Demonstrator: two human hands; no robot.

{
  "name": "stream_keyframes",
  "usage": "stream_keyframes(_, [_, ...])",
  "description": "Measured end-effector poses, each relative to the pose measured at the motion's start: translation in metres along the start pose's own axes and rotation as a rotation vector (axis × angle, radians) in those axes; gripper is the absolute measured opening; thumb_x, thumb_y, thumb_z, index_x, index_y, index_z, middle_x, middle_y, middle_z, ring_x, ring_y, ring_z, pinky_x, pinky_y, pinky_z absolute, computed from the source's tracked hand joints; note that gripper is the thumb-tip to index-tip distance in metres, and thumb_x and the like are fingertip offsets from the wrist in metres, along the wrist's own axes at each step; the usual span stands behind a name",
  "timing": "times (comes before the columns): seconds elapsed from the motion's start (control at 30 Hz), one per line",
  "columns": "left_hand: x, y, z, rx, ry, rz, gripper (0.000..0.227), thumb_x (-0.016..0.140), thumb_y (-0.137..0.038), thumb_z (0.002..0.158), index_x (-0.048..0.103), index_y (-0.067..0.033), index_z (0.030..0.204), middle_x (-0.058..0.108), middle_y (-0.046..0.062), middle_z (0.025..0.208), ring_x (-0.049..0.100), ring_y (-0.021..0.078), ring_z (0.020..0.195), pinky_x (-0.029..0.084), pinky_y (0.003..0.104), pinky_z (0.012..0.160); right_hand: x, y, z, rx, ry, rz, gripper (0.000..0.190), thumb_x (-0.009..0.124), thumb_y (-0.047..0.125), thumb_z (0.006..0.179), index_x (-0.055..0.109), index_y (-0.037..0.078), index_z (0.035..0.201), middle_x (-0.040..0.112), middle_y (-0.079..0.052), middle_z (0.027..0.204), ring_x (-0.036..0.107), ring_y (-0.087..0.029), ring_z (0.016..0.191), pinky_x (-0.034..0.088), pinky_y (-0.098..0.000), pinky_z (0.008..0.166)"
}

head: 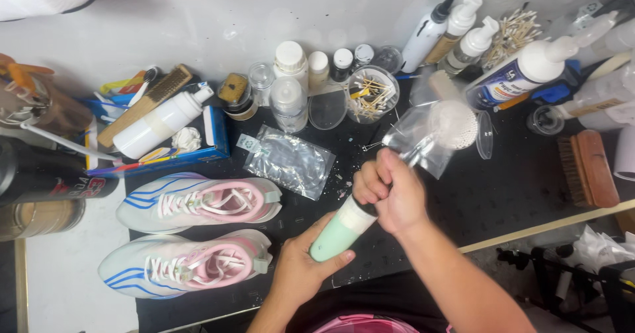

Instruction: The person stuffs plastic bags into the toe boxes of two pairs of sneakers to maintain their shape. They handle a light green cylindrical container and a plastic bag, then place the bag into the shoes. The person also adjusts the laces and positions the shoes on the workbench.

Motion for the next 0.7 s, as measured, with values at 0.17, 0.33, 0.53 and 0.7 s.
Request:
stream_keyframes(0.17, [0.004,0.001,-0.005,0.039,0.036,0.016,0.072,0.089,-0.024,0.071,0.064,-0.0124,0.137,0.083,0.007,0.107,0.076,0.01,0.097,0.057,0.029,0.09,-0.025,-0.001,-0.004,-0.03,0.042,-0.134,0.04,0.048,0.034,0.104,0.04,0.014,0.07,0.037,-0.004,0.056,0.043,-0.022,0.056,0.042,-0.0384,0.064])
stream_keyframes(0.33, [-0.004,-0.002,-0.02,0.134,0.068,-0.033,0.071,0.088,-0.021,0.073,0.064,-0.0085,0.138,0.082,0.007,0.115,0.074,0.0094,0.104,0.055,0.029,0.094,-0.017,0.067,-0.004,-0.236,0.019,-0.066,0.045,0.046,0.034,0.114,0.038,0.015,0.074,0.035,-0.001,0.061,0.04,-0.019,0.062,0.041,-0.0373,0.07])
stream_keyframes(0.53, [0.003,0.02,-0.015,0.052,0.043,-0.055,0.071,0.09,-0.022,0.073,0.065,-0.0085,0.139,0.082,0.006,0.111,0.072,0.0093,0.099,0.056,0.029,0.092,-0.005,-0.032,-0.022,0.005,0.048,-0.125,0.038,0.048,0.028,0.102,0.04,0.013,0.069,0.041,-0.007,0.055,0.046,-0.026,0.059,0.045,-0.0416,0.068])
stream_keyframes(0.7, [0.005,0.033,-0.021,-0.022,0.08,-0.149,0.073,0.089,-0.021,0.073,0.063,-0.009,0.141,0.08,0.007,0.11,0.07,0.0102,0.095,0.056,0.029,0.089,-0.023,0.029,0.001,-0.149,0.104,-0.29,0.036,0.05,0.023,0.104,0.039,0.011,0.072,0.043,-0.009,0.057,0.05,-0.029,0.066,0.048,-0.0451,0.079])
Point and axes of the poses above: each hand's wrist, its own z-axis towards the middle knuckle, its own x-axis out of the palm, y = z × x, the point moved 8 cm from there along z, towards the middle knuckle
